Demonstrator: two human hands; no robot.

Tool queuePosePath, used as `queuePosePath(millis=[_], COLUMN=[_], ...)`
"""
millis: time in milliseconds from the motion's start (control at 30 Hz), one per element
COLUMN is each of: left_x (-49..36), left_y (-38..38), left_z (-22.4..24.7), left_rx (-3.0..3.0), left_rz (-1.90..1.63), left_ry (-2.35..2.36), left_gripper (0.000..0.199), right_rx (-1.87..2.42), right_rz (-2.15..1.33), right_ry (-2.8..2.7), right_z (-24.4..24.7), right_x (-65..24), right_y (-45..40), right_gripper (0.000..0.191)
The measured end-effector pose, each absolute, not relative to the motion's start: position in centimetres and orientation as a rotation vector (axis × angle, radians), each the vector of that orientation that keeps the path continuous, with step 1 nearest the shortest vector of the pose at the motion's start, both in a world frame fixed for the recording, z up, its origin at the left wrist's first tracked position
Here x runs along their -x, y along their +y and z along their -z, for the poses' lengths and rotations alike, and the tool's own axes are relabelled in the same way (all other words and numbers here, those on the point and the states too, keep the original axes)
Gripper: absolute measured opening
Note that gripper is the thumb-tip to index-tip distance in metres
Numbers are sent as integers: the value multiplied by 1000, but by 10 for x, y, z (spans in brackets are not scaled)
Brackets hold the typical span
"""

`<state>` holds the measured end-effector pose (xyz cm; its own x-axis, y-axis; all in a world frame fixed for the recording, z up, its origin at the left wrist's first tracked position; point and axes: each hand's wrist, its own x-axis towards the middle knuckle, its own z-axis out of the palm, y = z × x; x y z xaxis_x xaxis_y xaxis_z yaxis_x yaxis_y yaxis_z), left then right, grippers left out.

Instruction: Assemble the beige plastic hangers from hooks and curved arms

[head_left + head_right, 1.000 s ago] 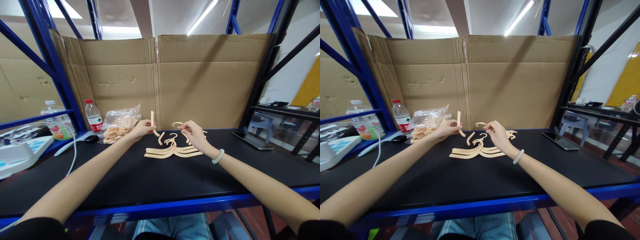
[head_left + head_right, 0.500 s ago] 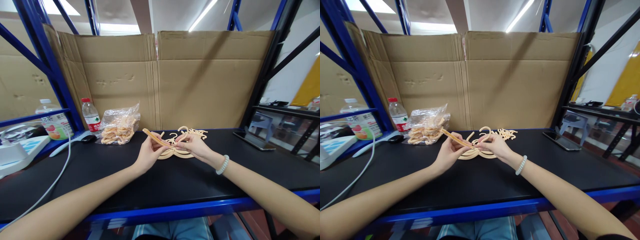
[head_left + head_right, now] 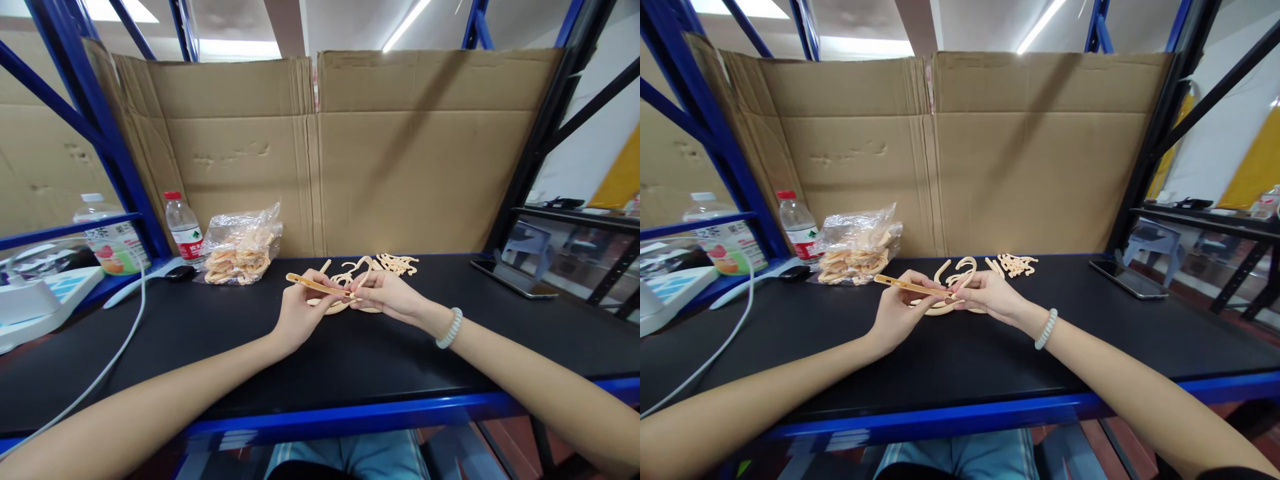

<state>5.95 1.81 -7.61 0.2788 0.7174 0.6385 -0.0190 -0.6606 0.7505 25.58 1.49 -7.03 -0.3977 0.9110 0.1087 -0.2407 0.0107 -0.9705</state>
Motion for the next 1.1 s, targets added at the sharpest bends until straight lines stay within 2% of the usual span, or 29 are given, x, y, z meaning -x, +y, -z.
queuePosePath(millis=[200, 467, 600, 1100], left_x=[-57, -63, -65, -62], left_y=[22, 12, 9, 14], left_z=[83, 81, 78, 77], left_rx=[-2045, -1858, -1794, -2001], left_rz=[-1444, -1384, -1400, -1461], left_ry=[708, 690, 675, 739], left_gripper=[18, 25, 28, 11], right_rx=[771, 693, 694, 765], right_rz=[-1477, -1220, -1289, -1384], right_ry=[-1382, -1399, -1314, -1388], right_z=[73, 79, 77, 76], right_x=[-253, -242, -240, -249], right_y=[12, 7, 5, 12], right_gripper=[26, 24, 25, 25])
